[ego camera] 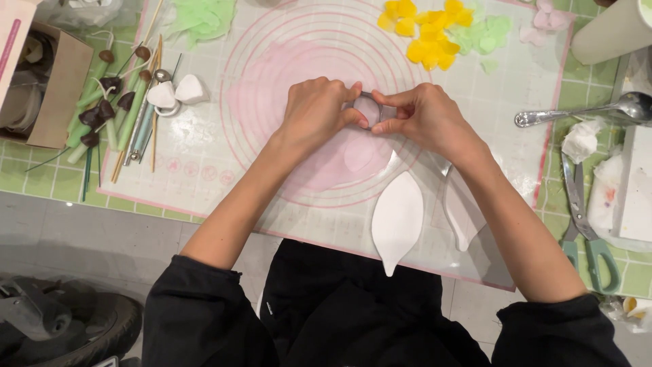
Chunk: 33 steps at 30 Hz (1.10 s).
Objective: Preparing and shaping wax petals for a flower candle using a cutter and a ball stylus tool.
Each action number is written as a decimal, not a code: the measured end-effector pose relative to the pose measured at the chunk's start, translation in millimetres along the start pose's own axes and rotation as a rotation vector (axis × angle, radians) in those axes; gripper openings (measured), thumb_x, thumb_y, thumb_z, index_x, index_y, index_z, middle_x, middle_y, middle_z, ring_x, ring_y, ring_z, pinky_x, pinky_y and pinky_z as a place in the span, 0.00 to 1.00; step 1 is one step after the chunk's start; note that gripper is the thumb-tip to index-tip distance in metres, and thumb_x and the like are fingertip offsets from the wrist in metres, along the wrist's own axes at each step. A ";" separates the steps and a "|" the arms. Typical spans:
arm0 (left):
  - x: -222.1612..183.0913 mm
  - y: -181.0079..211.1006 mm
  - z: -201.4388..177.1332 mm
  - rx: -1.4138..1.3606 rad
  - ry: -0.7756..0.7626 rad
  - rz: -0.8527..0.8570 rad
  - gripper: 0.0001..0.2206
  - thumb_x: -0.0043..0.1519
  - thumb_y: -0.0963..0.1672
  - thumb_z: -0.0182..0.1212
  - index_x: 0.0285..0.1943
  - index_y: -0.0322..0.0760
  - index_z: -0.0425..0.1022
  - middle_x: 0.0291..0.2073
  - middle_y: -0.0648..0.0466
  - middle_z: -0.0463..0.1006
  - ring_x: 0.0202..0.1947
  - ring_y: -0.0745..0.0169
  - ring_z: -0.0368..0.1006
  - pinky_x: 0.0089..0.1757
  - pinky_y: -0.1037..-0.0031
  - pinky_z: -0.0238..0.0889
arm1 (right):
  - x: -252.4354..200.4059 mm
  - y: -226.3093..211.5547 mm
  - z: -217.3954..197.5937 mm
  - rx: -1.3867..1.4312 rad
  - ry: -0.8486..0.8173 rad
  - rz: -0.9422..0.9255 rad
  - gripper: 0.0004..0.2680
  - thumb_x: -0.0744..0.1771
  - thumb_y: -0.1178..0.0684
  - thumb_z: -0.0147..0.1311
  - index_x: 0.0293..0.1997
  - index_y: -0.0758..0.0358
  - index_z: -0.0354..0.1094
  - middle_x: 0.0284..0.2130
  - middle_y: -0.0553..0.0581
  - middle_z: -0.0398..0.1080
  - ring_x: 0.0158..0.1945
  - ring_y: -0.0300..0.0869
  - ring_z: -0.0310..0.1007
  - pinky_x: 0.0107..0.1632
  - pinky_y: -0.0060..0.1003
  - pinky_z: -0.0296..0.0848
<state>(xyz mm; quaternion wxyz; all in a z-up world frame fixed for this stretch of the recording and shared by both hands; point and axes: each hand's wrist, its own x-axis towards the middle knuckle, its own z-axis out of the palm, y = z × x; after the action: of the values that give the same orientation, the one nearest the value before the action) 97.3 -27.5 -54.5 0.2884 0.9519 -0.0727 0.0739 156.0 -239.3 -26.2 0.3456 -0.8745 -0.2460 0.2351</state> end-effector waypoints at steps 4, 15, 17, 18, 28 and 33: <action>0.3 1.9 -5.5 -0.006 -0.013 -0.018 0.24 0.45 0.53 0.78 0.46 0.38 0.85 0.23 0.45 0.79 0.26 0.45 0.77 0.30 0.59 0.66 | 3.1 1.2 -1.8 -0.078 0.014 0.006 0.19 0.59 0.48 0.72 0.55 0.50 0.77 0.15 0.50 0.63 0.20 0.36 0.55 0.27 0.38 0.60; -7.6 8.1 -9.3 -0.046 0.018 -0.032 0.23 0.47 0.52 0.78 0.47 0.36 0.85 0.26 0.43 0.80 0.31 0.45 0.78 0.34 0.58 0.67 | 3.6 1.4 -0.7 -0.161 0.015 0.071 0.20 0.58 0.45 0.73 0.54 0.44 0.78 0.20 0.51 0.69 0.24 0.39 0.63 0.31 0.39 0.65; -7.9 4.8 -4.5 -0.036 0.046 -0.017 0.23 0.46 0.52 0.78 0.46 0.36 0.85 0.28 0.43 0.81 0.34 0.46 0.79 0.37 0.59 0.68 | 2.0 9.7 4.7 -0.179 0.056 0.018 0.20 0.58 0.44 0.73 0.54 0.44 0.78 0.21 0.51 0.70 0.25 0.39 0.65 0.33 0.39 0.67; -8.7 4.6 -2.7 -0.032 0.051 -0.010 0.23 0.46 0.52 0.78 0.46 0.36 0.85 0.28 0.43 0.81 0.34 0.46 0.79 0.37 0.59 0.68 | 0.7 10.9 6.0 -0.180 0.065 0.013 0.20 0.58 0.44 0.73 0.54 0.44 0.78 0.21 0.51 0.70 0.25 0.39 0.65 0.33 0.39 0.67; -9.2 8.3 -3.8 -0.015 0.036 -0.066 0.28 0.47 0.54 0.79 0.52 0.36 0.82 0.37 0.42 0.83 0.41 0.45 0.79 0.41 0.57 0.69 | 2.8 21.9 2.6 -0.136 0.034 -0.042 0.21 0.60 0.46 0.70 0.59 0.45 0.75 0.22 0.51 0.69 0.26 0.38 0.65 0.33 0.38 0.66; 4.4 34.0 5.9 0.090 -0.042 -0.165 0.29 0.44 0.56 0.81 0.44 0.33 0.82 0.45 0.41 0.78 0.47 0.41 0.75 0.45 0.54 0.69 | -2.9 31.0 -15.3 -0.135 -0.108 -0.195 0.28 0.63 0.48 0.65 0.72 0.48 0.58 0.23 0.51 0.68 0.27 0.37 0.64 0.33 0.35 0.67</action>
<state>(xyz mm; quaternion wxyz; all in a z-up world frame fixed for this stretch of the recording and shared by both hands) 96.0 -59.3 -40.2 0.2489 0.9680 0.0031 0.0331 171.0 -268.3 -37.9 0.2933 -0.8539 -0.3632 0.2300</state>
